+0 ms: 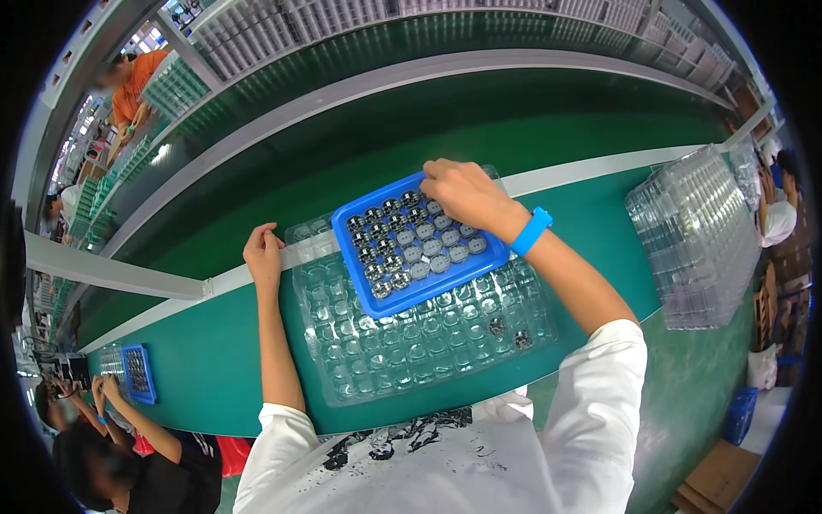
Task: Place small electronic components from a tray into individual slots on a larger assembly board.
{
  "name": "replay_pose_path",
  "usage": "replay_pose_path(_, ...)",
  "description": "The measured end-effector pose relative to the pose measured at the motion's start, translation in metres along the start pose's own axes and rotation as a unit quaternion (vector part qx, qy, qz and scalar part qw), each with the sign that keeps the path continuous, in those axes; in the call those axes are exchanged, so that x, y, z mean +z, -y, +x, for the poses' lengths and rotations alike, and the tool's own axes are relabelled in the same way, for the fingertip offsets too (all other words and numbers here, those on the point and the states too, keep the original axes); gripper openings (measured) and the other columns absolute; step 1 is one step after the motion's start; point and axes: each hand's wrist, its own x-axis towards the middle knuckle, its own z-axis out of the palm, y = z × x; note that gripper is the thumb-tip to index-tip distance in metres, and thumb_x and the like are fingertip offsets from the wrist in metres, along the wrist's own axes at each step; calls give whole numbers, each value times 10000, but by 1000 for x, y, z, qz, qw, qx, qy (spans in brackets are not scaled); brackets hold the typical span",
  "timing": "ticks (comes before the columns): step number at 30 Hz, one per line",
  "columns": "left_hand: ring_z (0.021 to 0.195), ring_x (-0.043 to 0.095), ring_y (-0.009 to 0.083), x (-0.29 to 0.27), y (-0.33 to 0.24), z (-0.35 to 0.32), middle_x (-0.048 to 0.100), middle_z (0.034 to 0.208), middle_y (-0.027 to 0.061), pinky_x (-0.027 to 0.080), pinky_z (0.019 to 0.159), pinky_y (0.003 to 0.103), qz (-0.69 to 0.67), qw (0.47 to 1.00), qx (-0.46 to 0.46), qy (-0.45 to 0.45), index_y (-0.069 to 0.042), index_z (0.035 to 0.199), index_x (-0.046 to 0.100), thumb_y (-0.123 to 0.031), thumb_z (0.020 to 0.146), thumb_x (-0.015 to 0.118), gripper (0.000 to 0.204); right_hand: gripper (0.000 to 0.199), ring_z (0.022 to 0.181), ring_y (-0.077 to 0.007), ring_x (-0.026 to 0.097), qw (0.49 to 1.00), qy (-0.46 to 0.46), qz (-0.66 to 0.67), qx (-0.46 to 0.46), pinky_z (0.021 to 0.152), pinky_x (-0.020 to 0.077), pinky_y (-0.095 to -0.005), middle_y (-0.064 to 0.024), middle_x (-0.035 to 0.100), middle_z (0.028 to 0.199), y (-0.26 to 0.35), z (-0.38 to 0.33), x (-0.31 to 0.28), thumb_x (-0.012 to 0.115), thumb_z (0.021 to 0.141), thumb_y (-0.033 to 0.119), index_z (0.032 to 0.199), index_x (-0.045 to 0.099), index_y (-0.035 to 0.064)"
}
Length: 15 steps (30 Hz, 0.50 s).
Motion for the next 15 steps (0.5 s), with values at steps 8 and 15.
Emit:
replay_pose_path(8,605,568,97,0,-4,-1,588,655,51,440,572,250,1,1000,-1,1,57,993,663,-56,951,502,201,120,824,-322,632,997,46,40,37,676,529,-425,-122,614,954,-4,-6,7,675,780,17,898,675,-2)
replay_pose_path(15,609,580,99,0,-1,0,592,656,50,450,580,253,-1,1000,-10,3,54,991,664,-58,950,503,200,151,808,-333,639,994,13,94,54,690,524,-420,-124,629,919,-9,-7,-7,707,787,32,930,687,-12)
